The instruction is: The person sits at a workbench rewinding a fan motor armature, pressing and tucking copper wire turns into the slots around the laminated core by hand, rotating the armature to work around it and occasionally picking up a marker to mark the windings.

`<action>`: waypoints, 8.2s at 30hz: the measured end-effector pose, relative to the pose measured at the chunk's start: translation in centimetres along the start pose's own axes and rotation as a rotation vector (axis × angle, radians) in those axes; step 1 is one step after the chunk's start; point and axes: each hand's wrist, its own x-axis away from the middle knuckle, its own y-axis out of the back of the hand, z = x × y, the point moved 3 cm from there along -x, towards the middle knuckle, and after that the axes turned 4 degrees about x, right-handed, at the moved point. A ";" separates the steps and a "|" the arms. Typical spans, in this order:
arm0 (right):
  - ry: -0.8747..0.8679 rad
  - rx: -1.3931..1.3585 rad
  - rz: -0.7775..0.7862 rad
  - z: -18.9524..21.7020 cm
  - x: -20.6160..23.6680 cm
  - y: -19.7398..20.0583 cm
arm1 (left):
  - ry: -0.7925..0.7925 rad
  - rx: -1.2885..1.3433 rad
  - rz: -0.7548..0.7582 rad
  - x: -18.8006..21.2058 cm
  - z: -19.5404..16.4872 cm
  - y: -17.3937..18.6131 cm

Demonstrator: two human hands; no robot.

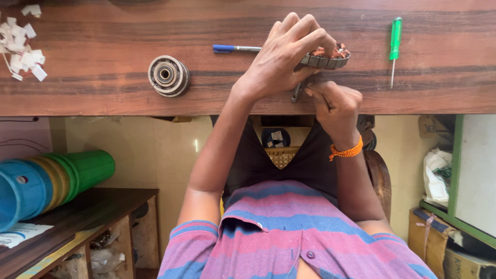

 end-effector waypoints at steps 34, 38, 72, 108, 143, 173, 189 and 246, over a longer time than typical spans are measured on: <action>0.023 0.058 0.172 2.1 -7.8 3.0 | 0.526 0.617 -0.691 5.5 -2.6 -5.2; -0.034 0.131 0.306 1.2 -9.7 3.0 | 0.567 0.643 -0.727 5.1 -2.9 -5.1; -0.051 0.105 0.056 1.5 -1.4 1.2 | -0.162 -0.051 -0.134 1.9 -0.3 -0.8; -0.239 -0.029 0.174 0.2 -9.6 2.8 | 0.346 0.072 -0.600 5.0 -2.8 -4.3; 0.051 -0.008 -0.033 -0.8 1.9 -1.0 | -0.103 0.007 -0.055 0.9 -0.7 0.2; -0.034 -0.037 0.149 2.5 -8.7 2.7 | 0.535 0.996 -0.656 6.3 -1.3 -7.2; -0.475 -0.148 0.035 0.0 -6.3 5.7 | -0.117 -0.089 -0.183 2.3 -1.4 -0.2; -0.180 -0.095 0.143 1.4 -8.7 2.2 | 0.514 0.426 -0.610 5.7 -3.4 -4.1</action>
